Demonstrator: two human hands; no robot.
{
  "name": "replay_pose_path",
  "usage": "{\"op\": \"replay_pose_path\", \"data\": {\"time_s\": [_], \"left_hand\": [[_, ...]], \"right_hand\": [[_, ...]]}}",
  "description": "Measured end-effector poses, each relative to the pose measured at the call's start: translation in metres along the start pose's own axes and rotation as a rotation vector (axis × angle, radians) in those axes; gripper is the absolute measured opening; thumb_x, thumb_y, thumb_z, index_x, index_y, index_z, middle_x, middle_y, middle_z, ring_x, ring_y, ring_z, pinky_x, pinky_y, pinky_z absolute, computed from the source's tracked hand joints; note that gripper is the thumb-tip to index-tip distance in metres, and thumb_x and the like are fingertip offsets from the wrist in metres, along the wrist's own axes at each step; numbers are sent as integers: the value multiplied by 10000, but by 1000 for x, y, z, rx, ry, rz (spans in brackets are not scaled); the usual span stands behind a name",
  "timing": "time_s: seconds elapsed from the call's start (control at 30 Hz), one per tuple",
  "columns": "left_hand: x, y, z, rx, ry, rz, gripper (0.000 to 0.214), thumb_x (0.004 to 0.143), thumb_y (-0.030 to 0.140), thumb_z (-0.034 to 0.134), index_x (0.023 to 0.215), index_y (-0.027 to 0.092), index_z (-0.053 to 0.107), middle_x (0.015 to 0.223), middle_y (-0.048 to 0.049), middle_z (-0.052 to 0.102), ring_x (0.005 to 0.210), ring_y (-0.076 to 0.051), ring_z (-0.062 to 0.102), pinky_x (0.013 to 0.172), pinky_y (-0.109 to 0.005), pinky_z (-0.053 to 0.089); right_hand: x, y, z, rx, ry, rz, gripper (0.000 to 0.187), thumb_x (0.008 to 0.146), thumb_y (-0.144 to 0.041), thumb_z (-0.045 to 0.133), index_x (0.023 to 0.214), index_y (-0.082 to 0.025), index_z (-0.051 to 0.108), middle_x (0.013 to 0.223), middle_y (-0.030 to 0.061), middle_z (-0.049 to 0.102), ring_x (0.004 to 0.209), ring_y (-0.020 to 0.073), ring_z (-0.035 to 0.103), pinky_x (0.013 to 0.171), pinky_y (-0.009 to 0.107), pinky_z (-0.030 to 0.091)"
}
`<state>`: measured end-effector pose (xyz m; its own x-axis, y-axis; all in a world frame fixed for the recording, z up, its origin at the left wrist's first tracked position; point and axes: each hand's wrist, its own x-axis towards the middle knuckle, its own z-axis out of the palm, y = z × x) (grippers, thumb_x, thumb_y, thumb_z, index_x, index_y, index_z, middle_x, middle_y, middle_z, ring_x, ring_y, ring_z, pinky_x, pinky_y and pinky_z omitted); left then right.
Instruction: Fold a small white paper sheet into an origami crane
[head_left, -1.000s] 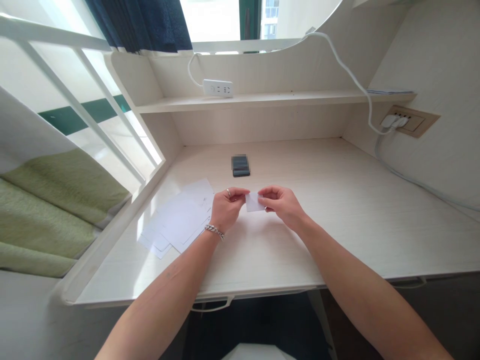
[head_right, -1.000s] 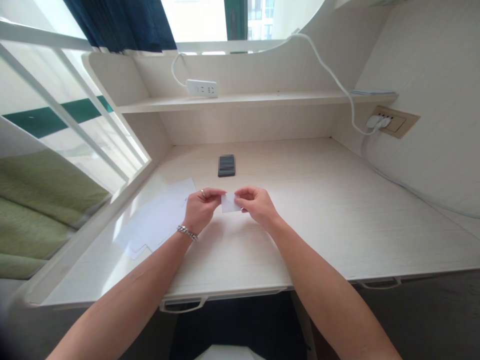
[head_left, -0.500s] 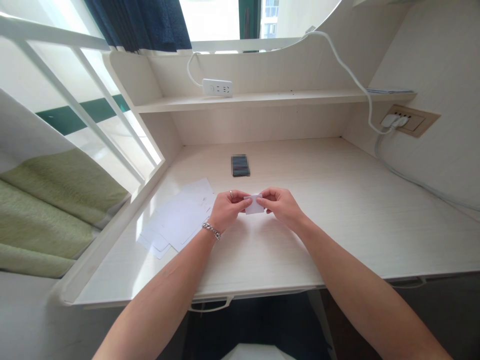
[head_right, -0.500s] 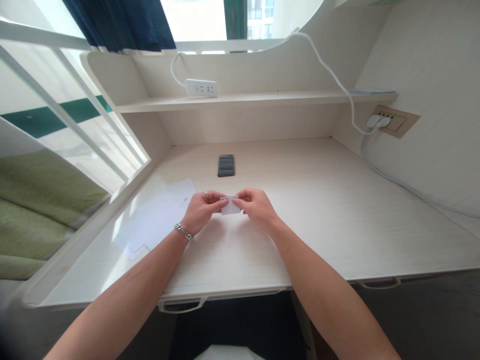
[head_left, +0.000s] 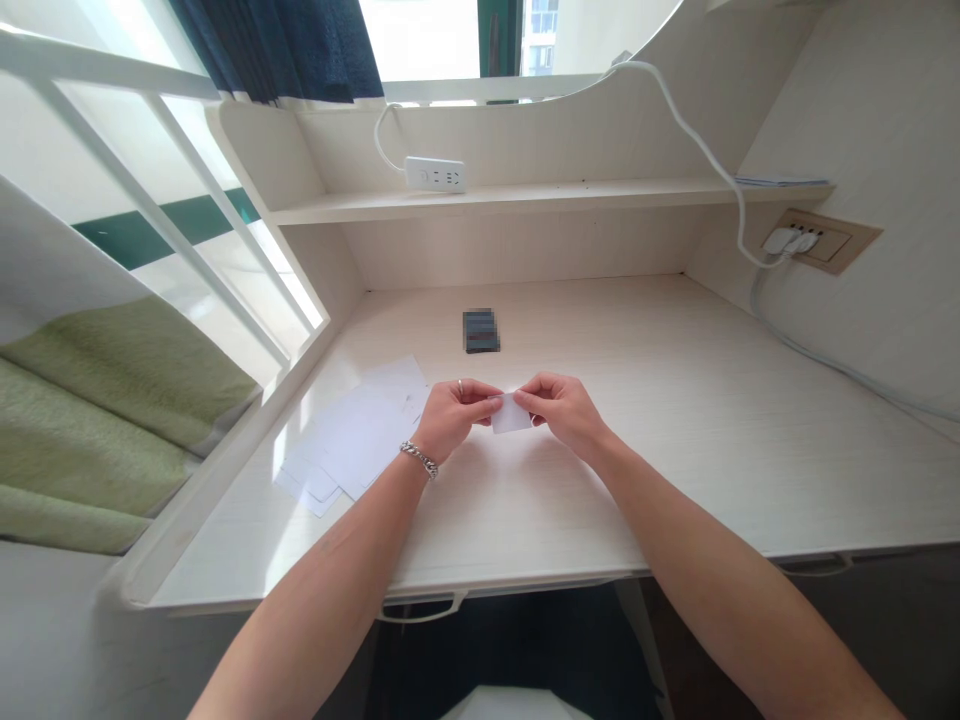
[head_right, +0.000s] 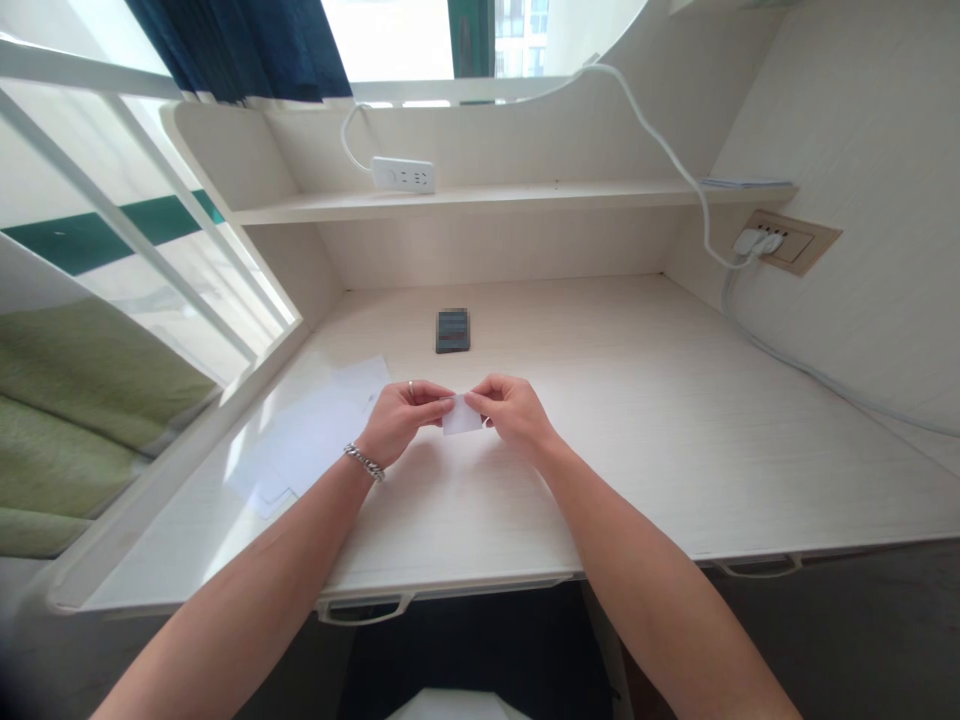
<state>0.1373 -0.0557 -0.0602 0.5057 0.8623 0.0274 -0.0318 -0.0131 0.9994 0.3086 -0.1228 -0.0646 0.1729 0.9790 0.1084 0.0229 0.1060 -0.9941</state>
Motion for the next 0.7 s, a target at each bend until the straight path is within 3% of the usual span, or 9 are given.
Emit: {"op": "replay_pose_path", "data": {"time_s": [0.17,0.33,0.43,0.53,0.7], "left_hand": [[1,-1,2,-41,34,21,313,638,317,806,862,109,741,779,-81,716,718,-168,645,694,-332,547],[2,0,5,-92,118,32,431,696,369,776,1033,119,676,743,-41,690,678,-130,641,724,-317,547],[0,-2,8,-75,-11,-74,401,712,415,760,955,106,680,794,-72,693,697,-135,651,719,-306,545],[-3,-5,11,-8,-136,-106,339,661,348,812,845,95,681,777,-91,698,678,-148,654,702,-310,545],[-3,-6,11,-27,-113,-103,304,645,309,821,802,97,670,761,-90,704,659,-154,658,689,-316,544]], "right_hand": [[2,2,1,-3,20,-1,268,722,-417,713,688,-165,627,609,-2,610,553,115,537,507,251,422],[6,8,0,-60,167,-58,279,741,-430,694,722,-158,636,559,9,610,510,126,535,475,260,419],[6,9,0,-69,214,-78,295,744,-447,691,749,-155,644,608,24,640,543,136,561,485,262,446],[5,9,1,-62,223,-95,308,744,-459,690,770,-155,648,641,28,654,576,141,581,503,261,472],[5,9,4,-43,189,-93,318,749,-471,685,788,-158,644,664,31,665,604,146,600,517,260,489]]}}
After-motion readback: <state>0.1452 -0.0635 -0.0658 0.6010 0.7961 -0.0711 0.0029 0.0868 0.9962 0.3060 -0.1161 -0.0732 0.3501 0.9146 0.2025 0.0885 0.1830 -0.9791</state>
